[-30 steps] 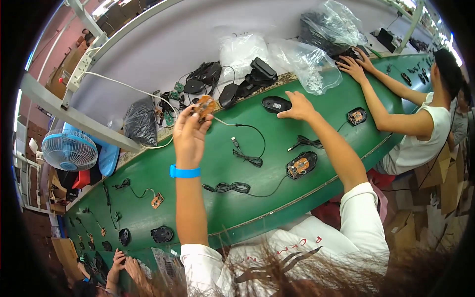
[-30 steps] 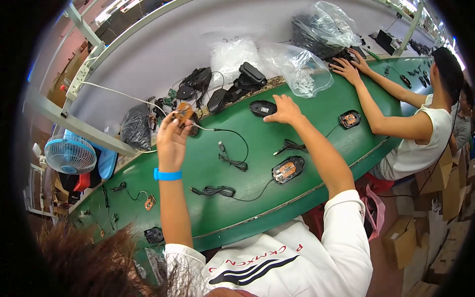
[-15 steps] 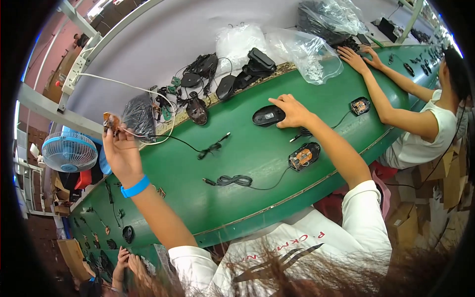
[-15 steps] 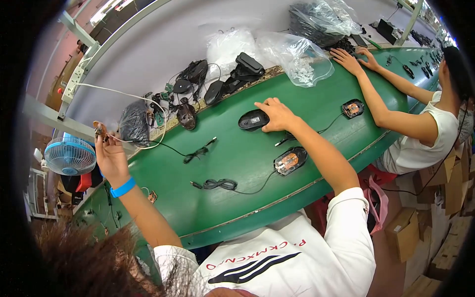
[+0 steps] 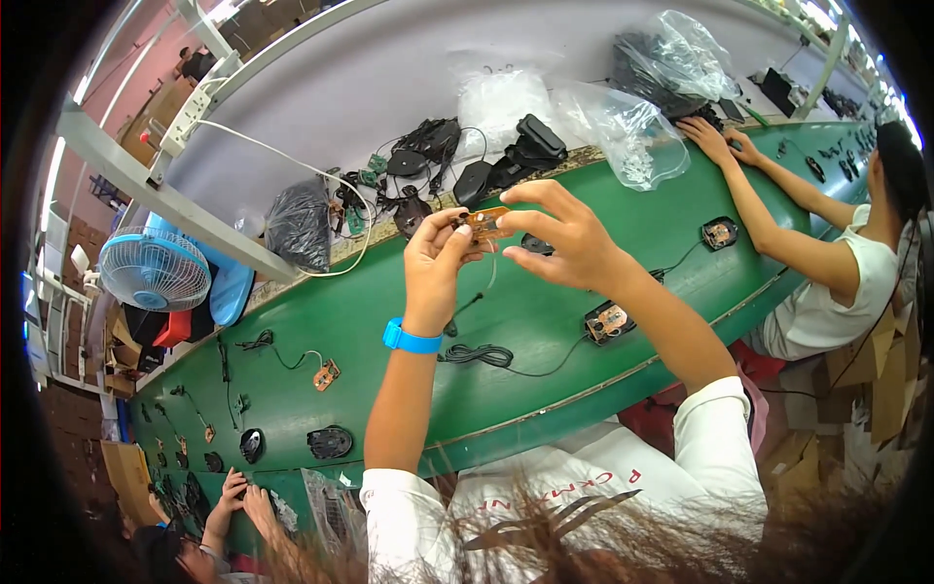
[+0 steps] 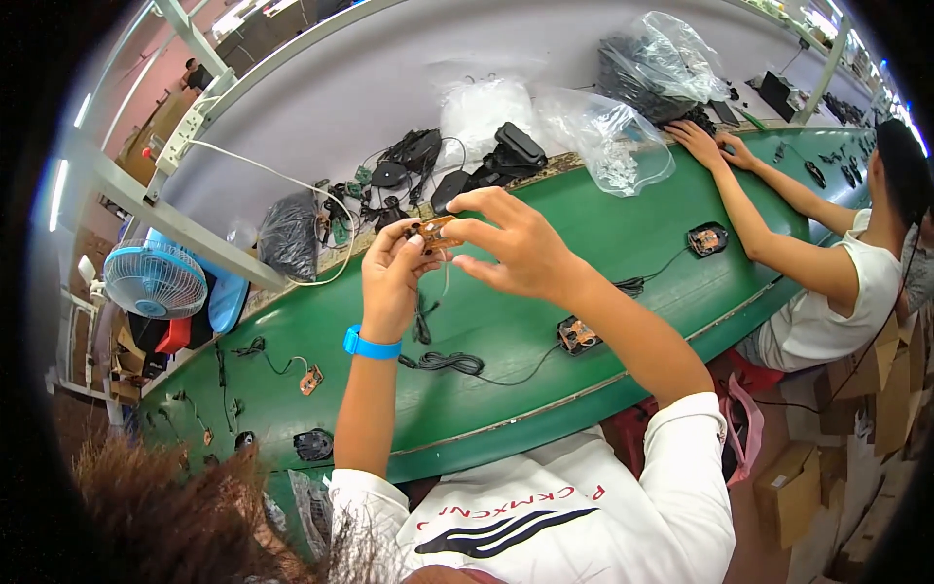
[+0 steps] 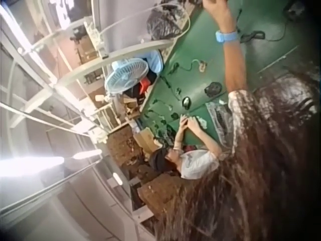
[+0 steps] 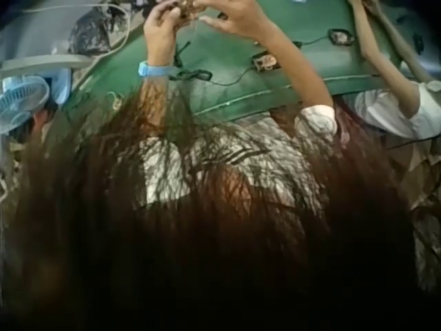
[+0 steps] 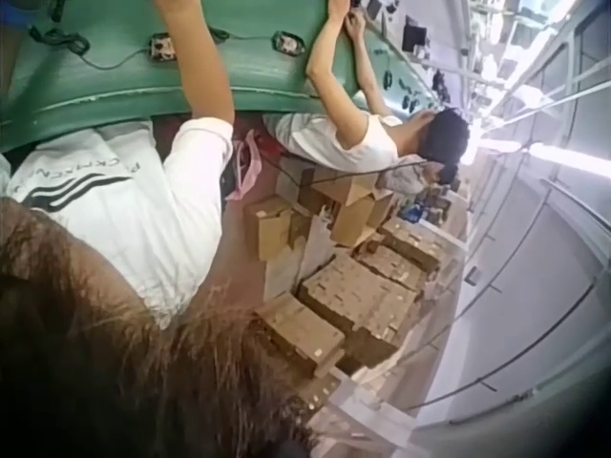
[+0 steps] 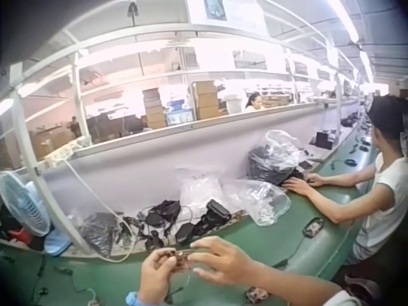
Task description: Assemble computer mice by inserting circuit boards into the bottom shells and routing the attached cables.
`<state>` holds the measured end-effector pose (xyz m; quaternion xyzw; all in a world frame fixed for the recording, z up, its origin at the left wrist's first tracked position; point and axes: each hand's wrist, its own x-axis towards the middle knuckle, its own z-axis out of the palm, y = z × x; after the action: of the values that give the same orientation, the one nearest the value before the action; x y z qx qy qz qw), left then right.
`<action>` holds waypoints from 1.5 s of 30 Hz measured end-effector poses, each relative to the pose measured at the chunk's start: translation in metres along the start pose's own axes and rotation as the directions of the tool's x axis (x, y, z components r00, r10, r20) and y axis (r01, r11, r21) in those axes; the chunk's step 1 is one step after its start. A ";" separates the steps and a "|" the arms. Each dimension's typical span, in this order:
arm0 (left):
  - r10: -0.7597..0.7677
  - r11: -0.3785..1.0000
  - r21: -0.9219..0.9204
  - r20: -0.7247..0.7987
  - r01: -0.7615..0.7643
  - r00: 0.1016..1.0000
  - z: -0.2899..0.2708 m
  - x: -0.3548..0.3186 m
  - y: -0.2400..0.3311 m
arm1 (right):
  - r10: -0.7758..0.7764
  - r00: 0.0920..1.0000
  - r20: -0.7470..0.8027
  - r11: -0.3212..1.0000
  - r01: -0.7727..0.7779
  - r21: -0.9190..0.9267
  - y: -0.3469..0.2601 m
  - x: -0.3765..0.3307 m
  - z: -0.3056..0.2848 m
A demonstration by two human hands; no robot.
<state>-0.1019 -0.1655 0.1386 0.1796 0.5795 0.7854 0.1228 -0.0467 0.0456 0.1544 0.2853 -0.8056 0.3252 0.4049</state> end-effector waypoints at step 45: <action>-0.144 0.742 0.655 0.363 -0.142 0.921 0.018 0.049 -0.110 | 0.164 0.986 0.040 0.919 -0.138 -0.370 0.090 -0.082 -0.055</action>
<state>-0.1399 -0.0976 0.0452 0.3642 0.7859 0.4724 0.1633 -0.0440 0.1593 0.0847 0.1532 -0.8854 0.1897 0.3959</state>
